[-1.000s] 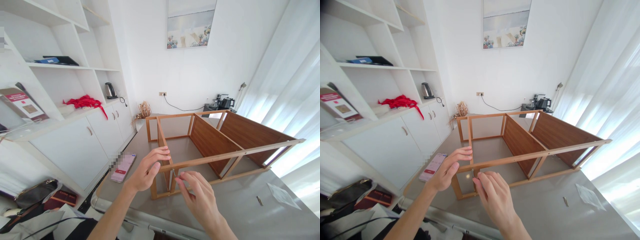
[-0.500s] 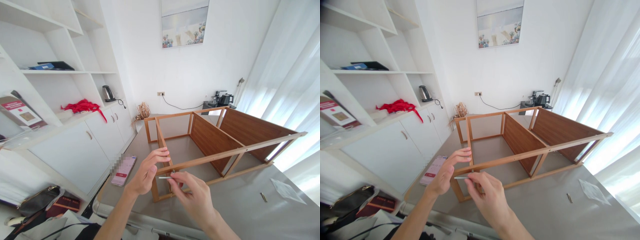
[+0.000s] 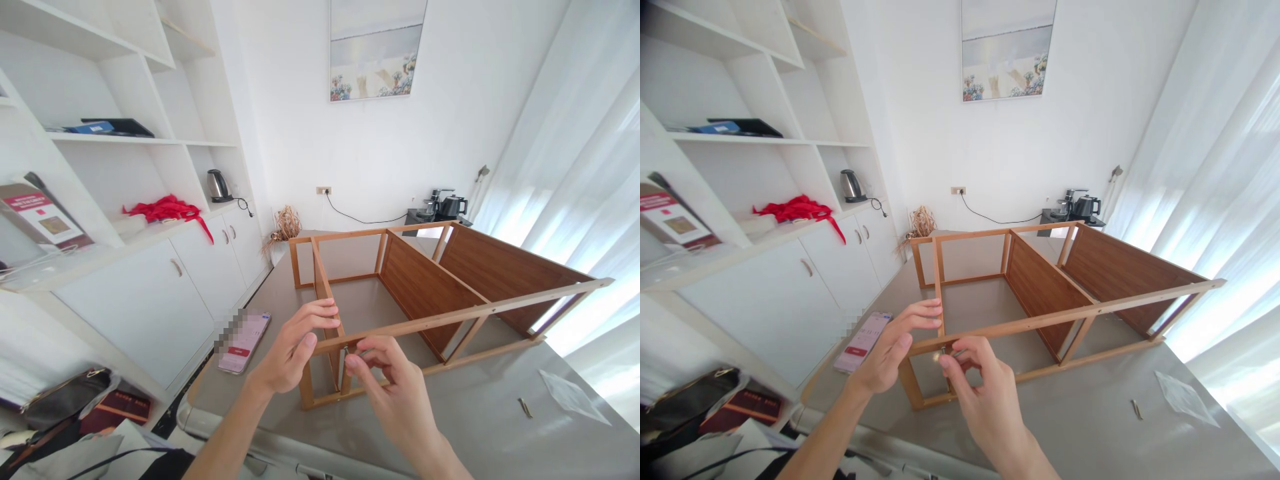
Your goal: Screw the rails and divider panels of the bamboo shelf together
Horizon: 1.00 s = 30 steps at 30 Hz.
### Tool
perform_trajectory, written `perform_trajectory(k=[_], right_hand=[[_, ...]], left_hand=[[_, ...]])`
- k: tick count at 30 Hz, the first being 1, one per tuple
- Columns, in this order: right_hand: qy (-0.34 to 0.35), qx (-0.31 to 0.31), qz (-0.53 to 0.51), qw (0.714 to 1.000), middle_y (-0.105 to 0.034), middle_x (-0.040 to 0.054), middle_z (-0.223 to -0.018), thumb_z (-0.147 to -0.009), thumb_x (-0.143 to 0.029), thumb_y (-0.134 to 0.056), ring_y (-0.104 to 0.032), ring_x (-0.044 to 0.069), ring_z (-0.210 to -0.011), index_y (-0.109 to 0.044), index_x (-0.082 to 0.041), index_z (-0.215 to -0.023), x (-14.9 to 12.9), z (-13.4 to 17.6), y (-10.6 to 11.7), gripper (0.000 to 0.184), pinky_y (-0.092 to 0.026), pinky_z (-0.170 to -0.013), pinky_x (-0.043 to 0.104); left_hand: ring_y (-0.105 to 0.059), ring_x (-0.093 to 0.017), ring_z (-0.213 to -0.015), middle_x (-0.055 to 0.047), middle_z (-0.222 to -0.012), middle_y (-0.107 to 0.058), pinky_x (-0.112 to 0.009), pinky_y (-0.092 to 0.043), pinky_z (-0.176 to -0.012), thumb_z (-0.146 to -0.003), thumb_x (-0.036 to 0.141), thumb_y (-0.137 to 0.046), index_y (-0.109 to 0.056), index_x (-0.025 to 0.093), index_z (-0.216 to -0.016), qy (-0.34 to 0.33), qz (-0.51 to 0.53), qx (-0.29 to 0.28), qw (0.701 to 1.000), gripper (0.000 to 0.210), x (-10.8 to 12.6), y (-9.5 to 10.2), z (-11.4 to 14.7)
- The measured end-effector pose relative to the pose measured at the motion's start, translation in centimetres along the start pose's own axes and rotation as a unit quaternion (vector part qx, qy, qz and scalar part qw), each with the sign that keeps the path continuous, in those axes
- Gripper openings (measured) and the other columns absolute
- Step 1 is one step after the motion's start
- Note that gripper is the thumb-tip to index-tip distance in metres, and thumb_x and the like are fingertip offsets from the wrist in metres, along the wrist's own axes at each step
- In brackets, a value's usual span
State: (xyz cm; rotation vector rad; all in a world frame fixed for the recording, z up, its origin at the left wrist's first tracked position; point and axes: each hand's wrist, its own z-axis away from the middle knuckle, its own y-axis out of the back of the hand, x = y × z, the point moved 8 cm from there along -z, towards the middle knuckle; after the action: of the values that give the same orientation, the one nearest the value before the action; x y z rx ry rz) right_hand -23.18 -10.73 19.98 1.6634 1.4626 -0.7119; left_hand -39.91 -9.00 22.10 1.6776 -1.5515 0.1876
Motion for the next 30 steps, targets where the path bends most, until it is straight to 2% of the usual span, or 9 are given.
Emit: perform_trajectory(k=[3, 7, 10, 13, 18, 23, 30], right_hand=[[0.021, 0.031, 0.044, 0.998, -0.065, -0.0039, -0.06, -0.088, -0.037, -0.07, -0.057, 0.009, -0.048, -0.063, -0.022, -0.084, 0.1, 0.0, 0.6, 0.017, -0.047, -0.045, 0.017], [0.058, 0.066, 0.138, 0.987, -0.051, -0.0058, -0.051, -0.085, -0.041, -0.073, -0.045, 0.009, -0.044, -0.069, -0.021, -0.08, -0.2, 0.2, 1.3, 0.021, -0.04, -0.044, 0.02], [0.113, 0.091, 0.19, 0.971, -0.048, -0.0043, -0.055, -0.086, -0.04, -0.073, -0.043, 0.009, -0.046, -0.072, -0.022, -0.078, -1.3, 0.4, 1.6, 0.019, -0.037, -0.045, 0.022], [0.142, 0.096, 0.199, 0.965, -0.053, -0.0026, -0.061, -0.088, -0.036, -0.071, -0.046, 0.009, -0.049, -0.073, -0.023, -0.08, -1.9, 0.5, 1.4, 0.016, -0.039, -0.047, 0.021], [0.086, 0.068, 0.164, 0.98, -0.054, -0.0057, -0.055, -0.093, -0.035, -0.063, -0.051, 0.008, -0.048, -0.058, -0.022, -0.077, -0.4, 0.6, 0.1, 0.021, -0.043, -0.049, 0.019], [0.02, 0.048, 0.028, 0.998, -0.062, -0.0061, -0.062, -0.098, -0.031, -0.053, -0.061, 0.009, -0.05, -0.047, -0.023, -0.095, 1.8, 1.7, -2.1, 0.01, -0.044, -0.041, 0.015], [0.071, 0.032, -0.055, 0.995, -0.067, -0.0025, -0.068, -0.099, -0.023, -0.051, -0.067, 0.011, -0.058, -0.054, -0.023, -0.1, 1.4, 1.7, -3.4, 0.003, -0.056, -0.056, 0.019]], left_hand=[[-0.044, -0.03, -0.137, -0.014, -0.137, -0.056, -0.051, -0.035, -0.114, -0.106, 0.041, -0.03, -0.064, 0.019, -0.124, -0.001, -0.001, 0.003, 1.0, 0.044, 0.0, 0.0, 0.0], [-0.044, -0.03, -0.137, -0.014, -0.138, -0.056, -0.051, -0.035, -0.114, -0.105, 0.042, -0.03, -0.064, 0.019, -0.124, 0.0, -0.001, 0.003, 1.0, 0.045, -0.1, 0.0, 0.0], [-0.044, -0.03, -0.137, -0.014, -0.137, -0.056, -0.051, -0.035, -0.114, -0.105, 0.042, -0.029, -0.064, 0.019, -0.124, -0.002, -0.001, 0.004, 1.0, 0.046, -0.1, 0.0, 0.0], [-0.044, -0.03, -0.136, -0.014, -0.137, -0.056, -0.051, -0.036, -0.113, -0.106, 0.041, -0.029, -0.064, 0.019, -0.125, -0.006, -0.002, 0.005, 1.0, 0.046, 0.0, -0.1, 0.0], [-0.043, -0.03, -0.137, -0.014, -0.138, -0.055, -0.053, -0.035, -0.114, -0.105, 0.041, -0.029, -0.064, 0.019, -0.124, -0.008, 0.001, 0.008, 1.0, 0.046, -0.1, -0.1, 0.0], [-0.042, -0.03, -0.137, -0.013, -0.138, -0.055, -0.053, -0.034, -0.114, -0.105, 0.041, -0.029, -0.064, 0.019, -0.125, -0.002, 0.0, 0.004, 1.0, 0.045, -0.2, -0.1, 0.0], [-0.041, -0.03, -0.138, -0.014, -0.139, -0.054, -0.052, -0.034, -0.115, -0.105, 0.043, -0.027, -0.063, 0.02, -0.126, 0.0, 0.008, 0.001, 1.0, 0.048, 0.1, -0.2, -0.1]])
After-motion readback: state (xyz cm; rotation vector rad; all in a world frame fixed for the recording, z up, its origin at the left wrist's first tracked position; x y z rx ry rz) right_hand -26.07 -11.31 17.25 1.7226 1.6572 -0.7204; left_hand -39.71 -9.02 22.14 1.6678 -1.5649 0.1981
